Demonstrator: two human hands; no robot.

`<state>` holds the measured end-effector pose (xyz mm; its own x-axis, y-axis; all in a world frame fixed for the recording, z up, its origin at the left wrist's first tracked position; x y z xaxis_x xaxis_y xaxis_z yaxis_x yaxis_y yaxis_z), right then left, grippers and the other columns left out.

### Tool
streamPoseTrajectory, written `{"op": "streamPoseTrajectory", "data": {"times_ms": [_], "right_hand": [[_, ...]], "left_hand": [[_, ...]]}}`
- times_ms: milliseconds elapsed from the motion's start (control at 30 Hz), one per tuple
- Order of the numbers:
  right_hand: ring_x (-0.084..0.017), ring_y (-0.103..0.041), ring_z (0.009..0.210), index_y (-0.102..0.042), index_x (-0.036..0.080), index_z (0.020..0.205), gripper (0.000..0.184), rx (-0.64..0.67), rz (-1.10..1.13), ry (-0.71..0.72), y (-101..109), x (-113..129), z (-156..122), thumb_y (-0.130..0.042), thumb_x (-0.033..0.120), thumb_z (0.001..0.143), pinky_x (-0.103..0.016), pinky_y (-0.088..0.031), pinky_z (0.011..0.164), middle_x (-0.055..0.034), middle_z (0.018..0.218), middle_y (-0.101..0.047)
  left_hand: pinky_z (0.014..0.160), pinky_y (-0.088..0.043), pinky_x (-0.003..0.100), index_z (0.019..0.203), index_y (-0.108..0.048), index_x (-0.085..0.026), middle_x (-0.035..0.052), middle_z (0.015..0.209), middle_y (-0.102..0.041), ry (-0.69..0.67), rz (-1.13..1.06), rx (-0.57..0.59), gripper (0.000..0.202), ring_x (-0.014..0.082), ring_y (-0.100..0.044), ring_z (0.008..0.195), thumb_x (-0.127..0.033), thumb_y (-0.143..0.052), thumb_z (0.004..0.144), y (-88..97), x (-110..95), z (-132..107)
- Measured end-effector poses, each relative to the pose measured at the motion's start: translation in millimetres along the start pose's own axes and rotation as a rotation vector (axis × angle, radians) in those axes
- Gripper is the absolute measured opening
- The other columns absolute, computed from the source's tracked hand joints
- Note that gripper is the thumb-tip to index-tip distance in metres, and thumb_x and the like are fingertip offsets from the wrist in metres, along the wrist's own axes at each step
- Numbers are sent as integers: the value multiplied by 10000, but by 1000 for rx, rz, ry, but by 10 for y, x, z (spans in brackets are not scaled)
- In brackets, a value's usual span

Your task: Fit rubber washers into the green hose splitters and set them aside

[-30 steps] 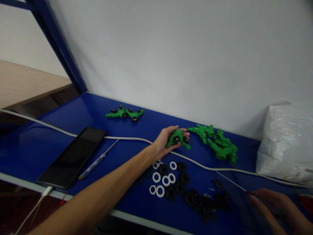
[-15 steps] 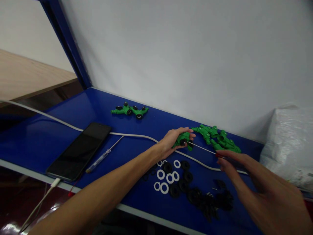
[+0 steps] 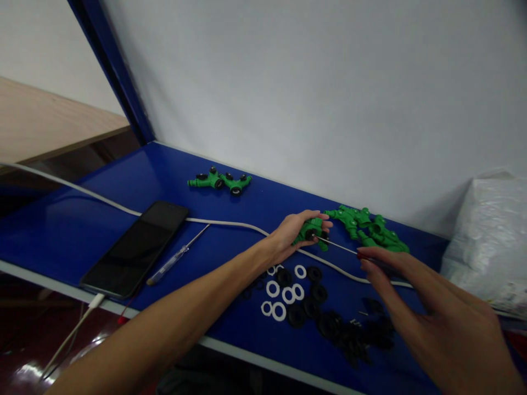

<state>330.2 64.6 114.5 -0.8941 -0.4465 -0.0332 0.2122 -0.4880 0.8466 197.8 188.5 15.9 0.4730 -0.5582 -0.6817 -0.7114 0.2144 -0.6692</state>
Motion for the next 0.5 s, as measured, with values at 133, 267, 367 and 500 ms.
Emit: {"op": "streamPoseTrajectory", "data": {"times_ms": [133,267,367,500], "right_hand": [[-169,-757,822,-580,184,1167,227,7,-39,88,8,30,38,-399,296,1088,-238,-567,727,-75,1008,-747],[-168,-738,852,-572,171,1161,263,53,-93,213,-5,51,105,-329,249,1097,-234,-561,705,-73,1005,-730],[-190,-734,859,-567,166,1147,262,59,-91,231,-13,34,155,-330,265,1098,-274,-568,746,-69,990,-730],[-206,-725,756,-585,181,1065,293,68,-93,136,-39,-18,211,-346,347,1095,-319,-559,647,-80,948,-708]], "left_hand": [[783,-430,245,985,-740,-151,91,1056,-750,-13,26,3,250,139,-635,893,-352,-609,914,-2,7,7],[789,-430,247,991,-741,-153,90,1046,-749,-23,26,24,250,139,-633,897,-364,-662,883,-9,20,8],[794,-447,245,982,-743,-156,88,1022,-753,-8,3,26,231,138,-638,892,-349,-670,880,-16,29,4],[799,-476,250,962,-743,-146,90,1023,-749,24,-38,10,193,127,-637,850,-306,-655,900,-34,28,-10]]}}
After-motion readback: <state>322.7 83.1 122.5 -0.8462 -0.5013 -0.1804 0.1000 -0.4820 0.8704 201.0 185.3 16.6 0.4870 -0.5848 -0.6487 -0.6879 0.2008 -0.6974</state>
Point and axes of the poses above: each hand's wrist, its own z-axis towards the middle knuckle, its own y-axis out of the back of the hand, x = y × z, the point moved 3 cm from there along z, towards the middle knuckle
